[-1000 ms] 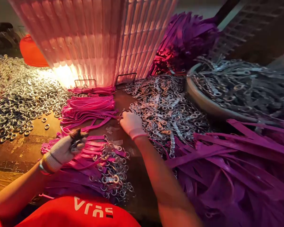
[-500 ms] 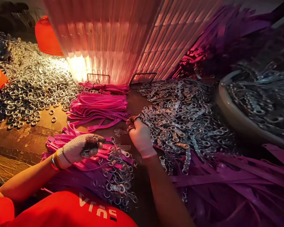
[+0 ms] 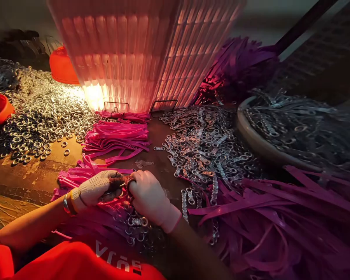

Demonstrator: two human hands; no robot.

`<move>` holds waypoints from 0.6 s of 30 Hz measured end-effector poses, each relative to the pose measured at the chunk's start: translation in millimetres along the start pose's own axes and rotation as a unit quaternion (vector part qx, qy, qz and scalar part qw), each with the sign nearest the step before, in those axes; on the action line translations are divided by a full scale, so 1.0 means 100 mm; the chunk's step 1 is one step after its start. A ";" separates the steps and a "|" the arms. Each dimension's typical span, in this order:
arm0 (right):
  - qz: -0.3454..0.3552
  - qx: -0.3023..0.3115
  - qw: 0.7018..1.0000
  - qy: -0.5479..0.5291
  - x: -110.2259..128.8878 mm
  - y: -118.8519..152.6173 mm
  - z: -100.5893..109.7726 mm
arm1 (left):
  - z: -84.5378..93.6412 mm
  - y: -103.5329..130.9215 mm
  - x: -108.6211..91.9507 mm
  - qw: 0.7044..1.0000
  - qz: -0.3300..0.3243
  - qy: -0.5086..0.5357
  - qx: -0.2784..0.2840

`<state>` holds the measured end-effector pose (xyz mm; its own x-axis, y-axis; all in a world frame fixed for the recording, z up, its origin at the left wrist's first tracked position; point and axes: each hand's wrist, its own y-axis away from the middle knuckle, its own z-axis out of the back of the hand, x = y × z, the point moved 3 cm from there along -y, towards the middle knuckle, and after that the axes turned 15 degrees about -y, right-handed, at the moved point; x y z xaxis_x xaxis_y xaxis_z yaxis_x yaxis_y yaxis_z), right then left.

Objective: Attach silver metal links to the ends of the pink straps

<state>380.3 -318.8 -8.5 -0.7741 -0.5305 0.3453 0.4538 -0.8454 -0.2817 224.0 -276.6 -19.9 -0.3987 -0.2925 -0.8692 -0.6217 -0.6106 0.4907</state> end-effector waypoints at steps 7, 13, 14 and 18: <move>-0.129 0.008 0.989 -0.068 0.15 0.06 0.09 | -0.12 0.12 -0.09 0.995 -0.082 -0.065 -0.003; -0.276 -0.032 0.950 -0.141 0.12 0.15 -0.11 | -0.05 -0.19 -0.15 0.996 -0.069 -0.034 -0.048; -0.300 -0.054 0.938 -0.164 0.04 0.19 -0.14 | -0.01 -0.31 -0.19 0.989 -0.081 -0.114 -0.052; -0.355 -0.189 0.885 -0.235 -0.33 0.32 -0.21 | 0.10 -0.97 -0.42 0.882 -0.090 -0.451 -0.098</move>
<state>410.6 -327.1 -47.9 -0.4946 0.0849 0.8650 -0.3230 -0.9419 -0.0923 294.2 -197.4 -30.2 -0.7350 0.4735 -0.4853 -0.6366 -0.7284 0.2535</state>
